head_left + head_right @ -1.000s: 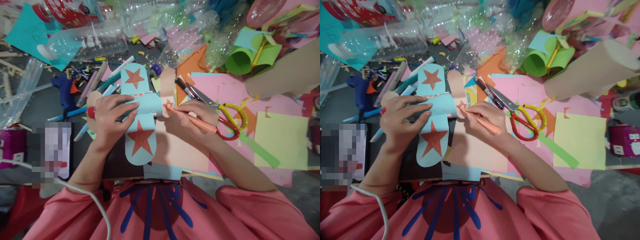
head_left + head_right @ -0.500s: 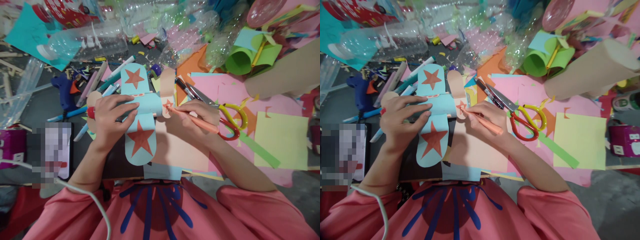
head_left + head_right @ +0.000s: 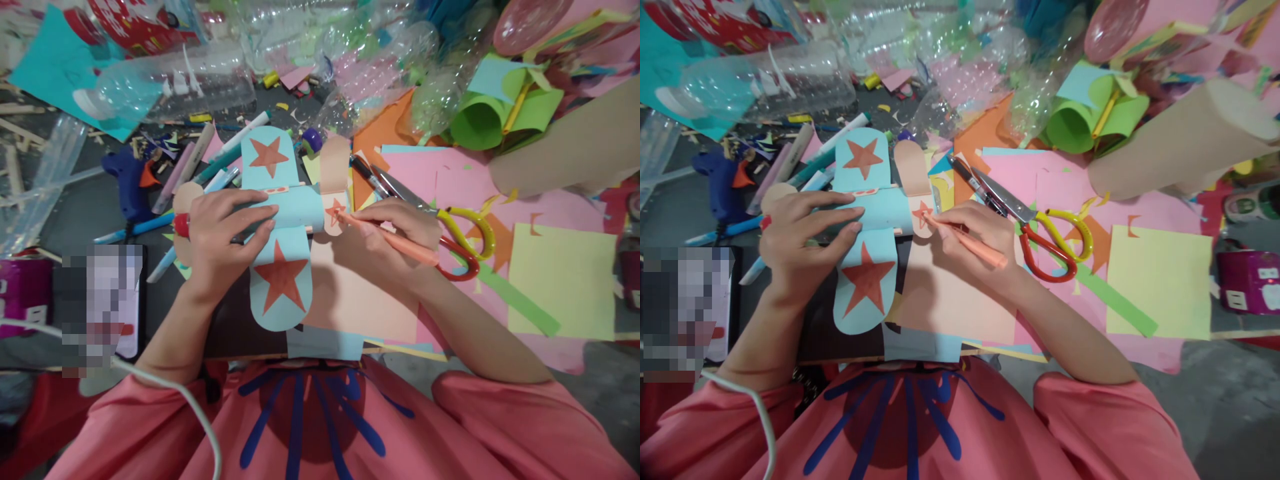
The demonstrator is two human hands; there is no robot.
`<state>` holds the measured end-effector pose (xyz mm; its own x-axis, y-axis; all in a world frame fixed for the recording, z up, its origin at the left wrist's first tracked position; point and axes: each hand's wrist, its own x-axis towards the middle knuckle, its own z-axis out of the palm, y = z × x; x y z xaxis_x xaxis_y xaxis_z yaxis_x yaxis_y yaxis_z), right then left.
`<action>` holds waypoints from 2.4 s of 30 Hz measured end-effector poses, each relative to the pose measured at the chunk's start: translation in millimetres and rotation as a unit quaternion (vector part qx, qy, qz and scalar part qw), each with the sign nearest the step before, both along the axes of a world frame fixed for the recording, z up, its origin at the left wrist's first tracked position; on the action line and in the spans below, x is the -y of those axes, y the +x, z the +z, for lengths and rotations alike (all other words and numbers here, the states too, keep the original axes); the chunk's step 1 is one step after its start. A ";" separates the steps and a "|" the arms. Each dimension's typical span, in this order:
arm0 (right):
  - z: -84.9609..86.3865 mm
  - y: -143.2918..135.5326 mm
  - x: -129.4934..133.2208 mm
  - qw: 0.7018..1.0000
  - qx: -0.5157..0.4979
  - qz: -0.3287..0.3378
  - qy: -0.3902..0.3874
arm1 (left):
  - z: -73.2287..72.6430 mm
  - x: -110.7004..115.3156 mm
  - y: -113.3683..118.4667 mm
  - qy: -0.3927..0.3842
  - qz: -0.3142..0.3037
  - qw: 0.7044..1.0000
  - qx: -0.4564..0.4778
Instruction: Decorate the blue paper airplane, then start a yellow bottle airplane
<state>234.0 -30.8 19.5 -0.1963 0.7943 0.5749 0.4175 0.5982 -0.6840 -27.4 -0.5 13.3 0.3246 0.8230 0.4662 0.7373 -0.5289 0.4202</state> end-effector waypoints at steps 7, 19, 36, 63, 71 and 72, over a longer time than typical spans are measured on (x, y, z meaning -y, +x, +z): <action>0.5 1.3 0.6 1.000 0.000 0.021 -0.018 | -0.9 0.6 -0.7 0.021 -0.009 1.000 0.001; 0.3 2.3 1.0 0.999 -0.009 -0.007 -0.032 | -0.7 0.4 -1.6 -0.004 -0.004 1.000 -0.005; 0.4 1.7 1.0 0.999 -0.022 0.007 -0.027 | 0.3 1.0 -0.9 0.004 -0.004 1.000 -0.002; -3.3 0.6 0.6 0.999 -0.037 -0.002 -0.023 | 1.4 1.0 0.4 -0.002 0.007 1.000 -0.008; -3.5 -7.5 0.1 0.999 -0.030 0.007 -0.009 | 1.7 0.5 0.4 -0.006 0.005 1.000 -0.007; -3.4 -7.2 0.1 1.000 -0.029 0.009 -0.009 | 1.8 0.5 0.4 -0.002 0.003 1.000 -0.005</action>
<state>226.9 -31.0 16.1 -0.1777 0.8011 0.5716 0.3664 0.5929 -0.7171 -27.0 -1.0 15.0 0.3252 0.8268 0.4591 0.7443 -0.5232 0.4151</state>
